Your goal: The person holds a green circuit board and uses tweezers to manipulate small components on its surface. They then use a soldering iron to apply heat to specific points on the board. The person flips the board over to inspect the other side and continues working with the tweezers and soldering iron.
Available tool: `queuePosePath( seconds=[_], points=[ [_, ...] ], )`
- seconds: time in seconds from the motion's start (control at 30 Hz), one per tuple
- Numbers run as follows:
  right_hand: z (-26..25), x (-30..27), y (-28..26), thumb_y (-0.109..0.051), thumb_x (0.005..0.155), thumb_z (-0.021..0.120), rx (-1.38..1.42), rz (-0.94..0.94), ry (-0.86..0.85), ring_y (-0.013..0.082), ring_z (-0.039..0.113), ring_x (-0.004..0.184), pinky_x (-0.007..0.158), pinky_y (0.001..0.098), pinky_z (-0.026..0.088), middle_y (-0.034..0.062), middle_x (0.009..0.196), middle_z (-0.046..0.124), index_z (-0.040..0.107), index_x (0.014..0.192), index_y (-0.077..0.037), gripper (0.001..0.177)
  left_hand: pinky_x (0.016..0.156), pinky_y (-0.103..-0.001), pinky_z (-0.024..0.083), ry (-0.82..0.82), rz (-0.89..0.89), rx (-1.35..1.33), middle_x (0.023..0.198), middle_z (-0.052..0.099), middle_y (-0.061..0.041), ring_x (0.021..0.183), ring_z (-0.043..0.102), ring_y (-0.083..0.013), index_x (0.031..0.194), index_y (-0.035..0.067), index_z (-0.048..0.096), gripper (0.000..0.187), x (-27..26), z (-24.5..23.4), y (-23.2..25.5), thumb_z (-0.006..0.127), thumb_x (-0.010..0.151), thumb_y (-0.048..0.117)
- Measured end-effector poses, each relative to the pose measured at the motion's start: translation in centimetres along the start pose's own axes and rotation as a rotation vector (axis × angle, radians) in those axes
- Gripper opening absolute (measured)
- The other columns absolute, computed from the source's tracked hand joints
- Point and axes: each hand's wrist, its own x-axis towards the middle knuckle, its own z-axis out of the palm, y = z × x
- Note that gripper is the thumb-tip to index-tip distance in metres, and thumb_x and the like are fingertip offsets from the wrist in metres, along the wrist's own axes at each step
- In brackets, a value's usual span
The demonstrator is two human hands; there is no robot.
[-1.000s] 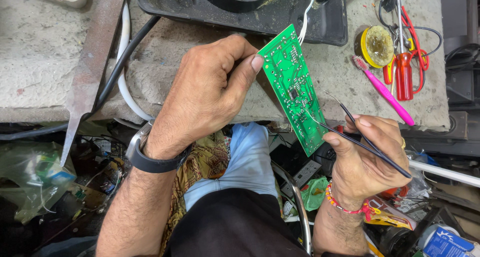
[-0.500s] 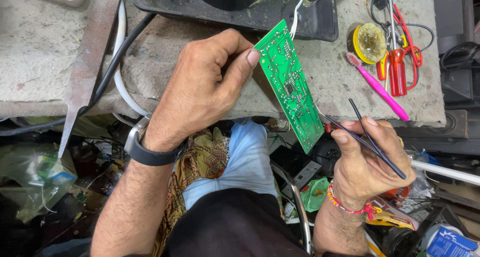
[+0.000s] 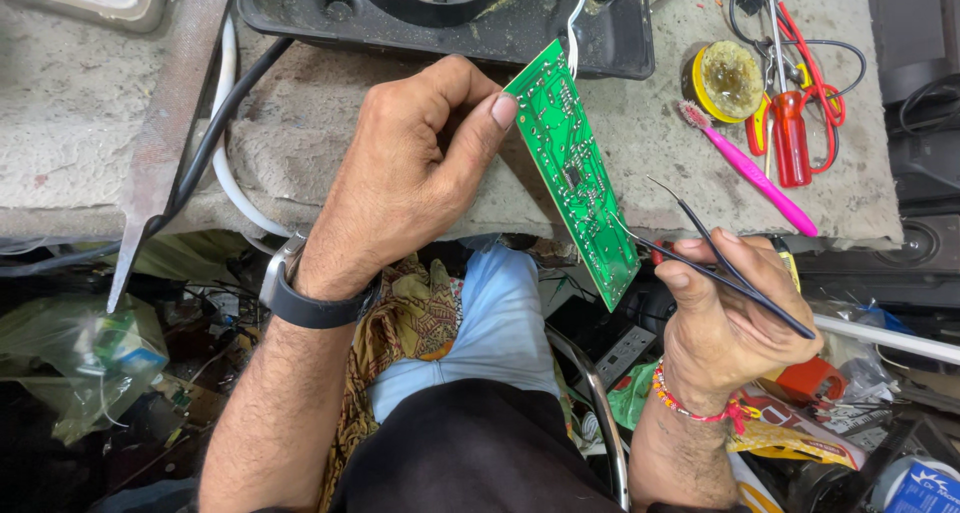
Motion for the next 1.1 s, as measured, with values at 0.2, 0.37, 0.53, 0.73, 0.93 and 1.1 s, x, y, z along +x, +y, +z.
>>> queuePosePath(
  seconds=[0.2, 0.37, 0.53, 0.73, 0.93, 1.1],
  points=[
    [-0.4, -0.1, 0.4, 0.012, 0.094, 0.089, 0.027, 0.057, 0.016, 0.0210, 0.074, 0.089, 0.082, 0.0266, 0.062, 0.0187, 0.100, 0.073, 0.070, 0.122, 0.009, 0.034, 0.050, -0.025, 0.039, -0.011, 0.004, -0.019, 0.066, 0.058, 0.000, 0.058, 0.048, -0.0055, 0.099, 0.002, 0.069, 0.020, 0.1, 0.2, 0.0, 0.066, 0.109, 0.019],
    [-0.5, 0.0, 0.6, 0.009, 0.092, 0.091, 0.057, 0.077, 0.045, 0.0210, 0.075, 0.090, 0.082, 0.0256, 0.062, 0.0186, 0.102, 0.072, 0.070, 0.121, 0.009, 0.036, 0.050, -0.026, 0.038, -0.007, 0.069, -0.010, 0.067, 0.058, 0.000, 0.057, 0.048, -0.0064, 0.097, 0.002, 0.068, 0.021, 0.7, 0.6, 0.4, 0.066, 0.110, 0.018],
    [-0.9, 0.1, 0.8, 0.008, 0.091, 0.091, 0.055, 0.075, 0.043, 0.0208, 0.075, 0.089, 0.082, 0.0248, 0.061, 0.0191, 0.101, 0.073, 0.071, 0.120, 0.009, 0.035, 0.051, -0.027, 0.038, -0.011, 0.071, 0.003, 0.066, 0.057, -0.001, 0.057, 0.048, -0.0083, 0.096, 0.002, 0.067, 0.020, 0.8, 0.7, 0.7, 0.066, 0.109, 0.016],
    [-1.0, 0.0, 1.3, 0.007, 0.092, 0.092, 0.022, 0.060, 0.069, 0.0213, 0.075, 0.091, 0.084, 0.0272, 0.062, 0.0178, 0.103, 0.073, 0.071, 0.121, 0.007, 0.035, 0.056, -0.029, 0.042, 0.000, 0.077, 0.040, 0.070, 0.059, -0.003, 0.062, 0.054, -0.0103, 0.098, 0.001, 0.066, 0.017, 0.5, 0.5, 0.4, 0.065, 0.110, 0.013],
    [-0.9, 0.0, 1.8, 0.004, 0.093, 0.092, 0.045, 0.055, 0.086, 0.0209, 0.074, 0.096, 0.088, 0.0284, 0.063, 0.0133, 0.110, 0.071, 0.071, 0.121, 0.001, 0.035, 0.062, -0.030, 0.050, -0.018, 0.030, 0.068, 0.080, 0.068, -0.006, 0.069, 0.063, -0.0130, 0.104, 0.000, 0.067, 0.013, 0.0, -0.2, 0.0, 0.063, 0.110, 0.012],
    [-1.0, 0.0, 2.2, 0.002, 0.090, 0.094, 0.068, 0.030, 0.061, 0.0196, 0.072, 0.095, 0.087, 0.0275, 0.062, 0.0129, 0.114, 0.070, 0.072, 0.125, -0.001, 0.041, 0.062, -0.030, 0.052, -0.032, -0.004, 0.071, 0.079, 0.069, -0.006, 0.069, 0.066, -0.0141, 0.104, 0.001, 0.068, 0.014, 0.1, -0.2, -0.2, 0.062, 0.110, 0.013]
  ],
)
